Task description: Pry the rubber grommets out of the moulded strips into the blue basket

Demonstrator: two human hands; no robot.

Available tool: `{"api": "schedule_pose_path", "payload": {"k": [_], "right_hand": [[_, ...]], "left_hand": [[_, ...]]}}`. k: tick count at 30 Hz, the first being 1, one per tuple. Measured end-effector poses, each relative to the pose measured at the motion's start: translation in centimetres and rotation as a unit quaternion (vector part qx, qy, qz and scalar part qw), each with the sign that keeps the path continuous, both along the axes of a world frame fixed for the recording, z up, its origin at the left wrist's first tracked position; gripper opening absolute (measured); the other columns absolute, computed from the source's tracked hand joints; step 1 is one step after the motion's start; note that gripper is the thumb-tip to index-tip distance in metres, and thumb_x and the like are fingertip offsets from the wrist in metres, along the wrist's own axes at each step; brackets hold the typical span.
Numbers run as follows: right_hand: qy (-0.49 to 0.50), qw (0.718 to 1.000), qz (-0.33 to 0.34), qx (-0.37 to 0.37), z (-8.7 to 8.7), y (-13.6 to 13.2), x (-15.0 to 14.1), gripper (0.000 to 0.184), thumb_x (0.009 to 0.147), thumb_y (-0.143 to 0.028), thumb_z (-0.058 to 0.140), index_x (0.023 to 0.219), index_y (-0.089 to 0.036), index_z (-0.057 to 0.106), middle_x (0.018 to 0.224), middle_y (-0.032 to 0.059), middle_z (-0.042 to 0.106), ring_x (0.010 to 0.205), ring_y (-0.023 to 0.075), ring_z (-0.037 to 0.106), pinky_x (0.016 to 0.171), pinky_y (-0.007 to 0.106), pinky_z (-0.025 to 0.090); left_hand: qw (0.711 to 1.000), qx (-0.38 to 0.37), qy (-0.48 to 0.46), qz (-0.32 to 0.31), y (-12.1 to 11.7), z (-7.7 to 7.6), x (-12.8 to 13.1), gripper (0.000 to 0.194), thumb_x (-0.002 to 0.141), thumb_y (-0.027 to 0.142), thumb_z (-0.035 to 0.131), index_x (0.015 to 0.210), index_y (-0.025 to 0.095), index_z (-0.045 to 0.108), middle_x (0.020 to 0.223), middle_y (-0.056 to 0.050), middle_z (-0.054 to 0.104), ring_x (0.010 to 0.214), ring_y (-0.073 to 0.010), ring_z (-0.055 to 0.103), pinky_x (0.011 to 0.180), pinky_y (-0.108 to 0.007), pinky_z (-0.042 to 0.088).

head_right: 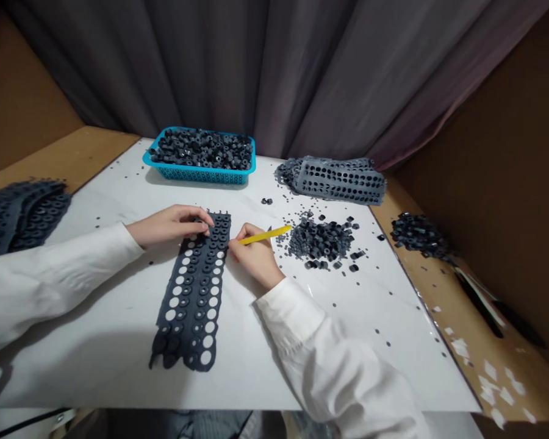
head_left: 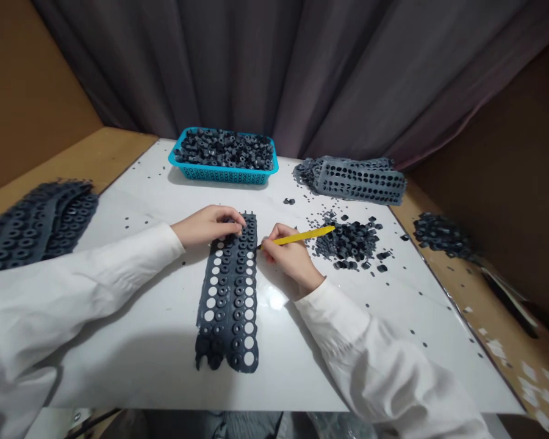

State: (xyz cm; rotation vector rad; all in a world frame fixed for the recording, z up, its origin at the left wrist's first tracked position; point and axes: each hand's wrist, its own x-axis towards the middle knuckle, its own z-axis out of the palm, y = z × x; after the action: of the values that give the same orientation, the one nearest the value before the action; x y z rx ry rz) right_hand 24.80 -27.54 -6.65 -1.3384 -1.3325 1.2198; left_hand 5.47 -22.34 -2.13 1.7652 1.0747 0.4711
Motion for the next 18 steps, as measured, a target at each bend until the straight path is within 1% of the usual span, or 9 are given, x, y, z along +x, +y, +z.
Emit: {"api": "schedule_pose_path", "payload": {"k": [1,2,4,6,8,11,14,16,18], "right_hand": [[-0.005,1.000,-0.006,0.005,0.0,0.2,0.1,0.014,0.065,-0.016,0.054,0.060,-0.021,0.042,0.043,-0.0063,0.053,0.037,0.0097,0.047,0.040,0.020,0.036],[-0.009,1.000,-0.006,0.007,-0.1,0.3,0.1,0.014,0.065,-0.016,0.054,0.060,-0.021,0.042,0.044,-0.0061,0.053,0.037,0.0097,0.047,0.040,0.020,0.036],[-0.014,1.000,0.001,0.008,-0.3,0.5,0.2,0.013,0.065,-0.016,0.054,0.060,-0.021,0.042,0.045,-0.0058,0.054,0.037,0.0098,0.047,0.040,0.020,0.035],[-0.021,1.000,0.007,0.014,-0.6,0.5,0.1,0.013,0.065,-0.016,0.053,0.061,-0.021,0.043,0.046,-0.0055,0.055,0.038,0.0099,0.048,0.041,0.020,0.035],[-0.032,0.999,0.009,0.024,-0.8,0.5,0.1,0.012,0.066,-0.016,0.053,0.061,-0.021,0.043,0.046,-0.0054,0.055,0.039,0.0099,0.048,0.042,0.020,0.036],[-0.044,0.999,0.012,0.027,-0.8,0.6,0.1,0.013,0.065,-0.016,0.053,0.061,-0.021,0.043,0.046,-0.0056,0.055,0.039,0.0098,0.049,0.042,0.020,0.036],[-0.047,0.999,0.011,0.019,-0.5,0.6,0.0,0.014,0.065,-0.016,0.053,0.060,-0.021,0.042,0.045,-0.0058,0.053,0.039,0.0102,0.049,0.042,0.020,0.036],[-0.051,0.999,0.008,0.016,-0.3,0.6,-0.1,0.015,0.065,-0.016,0.054,0.059,-0.021,0.041,0.044,-0.0058,0.053,0.039,0.0104,0.049,0.042,0.020,0.037],[-0.053,0.998,0.007,0.016,-0.2,0.6,-0.1,0.016,0.065,-0.016,0.054,0.059,-0.021,0.041,0.044,-0.0058,0.053,0.039,0.0104,0.050,0.042,0.020,0.037]], "left_hand": [[1.000,0.009,0.014,-0.016,0.0,-0.2,0.2,0.030,0.076,0.037,0.056,0.094,0.014,0.064,0.082,-0.004,0.067,0.070,-0.0166,0.059,0.065,-0.028,0.047],[0.998,0.033,0.029,-0.034,0.0,-0.5,0.4,0.030,0.076,0.035,0.055,0.096,0.015,0.065,0.084,-0.004,0.067,0.072,-0.0167,0.060,0.066,-0.028,0.047],[0.989,0.109,0.067,-0.072,0.0,-0.9,0.9,0.028,0.078,0.029,0.054,0.098,0.016,0.068,0.086,-0.004,0.068,0.075,-0.0166,0.060,0.070,-0.028,0.046],[0.970,0.184,0.112,-0.114,0.1,-1.2,1.4,0.024,0.078,0.024,0.055,0.095,0.017,0.070,0.085,-0.004,0.068,0.076,-0.0163,0.060,0.074,-0.027,0.045],[0.948,0.233,0.159,-0.150,0.3,-1.3,1.8,0.022,0.076,0.021,0.058,0.093,0.016,0.071,0.084,-0.005,0.067,0.076,-0.0165,0.060,0.076,-0.027,0.045],[0.919,0.271,0.220,-0.184,0.5,-1.1,2.5,0.020,0.073,0.019,0.063,0.091,0.015,0.070,0.087,-0.006,0.065,0.082,-0.0184,0.060,0.079,-0.028,0.045],[0.888,0.296,0.278,-0.214,0.3,-0.6,3.3,0.015,0.073,0.018,0.065,0.087,0.015,0.069,0.088,-0.008,0.063,0.084,-0.0205,0.060,0.076,-0.028,0.045],[0.861,0.309,0.323,-0.240,-0.2,-0.2,3.9,0.011,0.076,0.017,0.062,0.085,0.014,0.068,0.086,-0.008,0.062,0.082,-0.0214,0.060,0.072,-0.028,0.045],[0.837,0.327,0.357,-0.256,-0.6,-0.2,4.3,0.013,0.081,0.013,0.055,0.084,0.012,0.067,0.082,-0.009,0.061,0.081,-0.0218,0.060,0.069,-0.028,0.044]]}}
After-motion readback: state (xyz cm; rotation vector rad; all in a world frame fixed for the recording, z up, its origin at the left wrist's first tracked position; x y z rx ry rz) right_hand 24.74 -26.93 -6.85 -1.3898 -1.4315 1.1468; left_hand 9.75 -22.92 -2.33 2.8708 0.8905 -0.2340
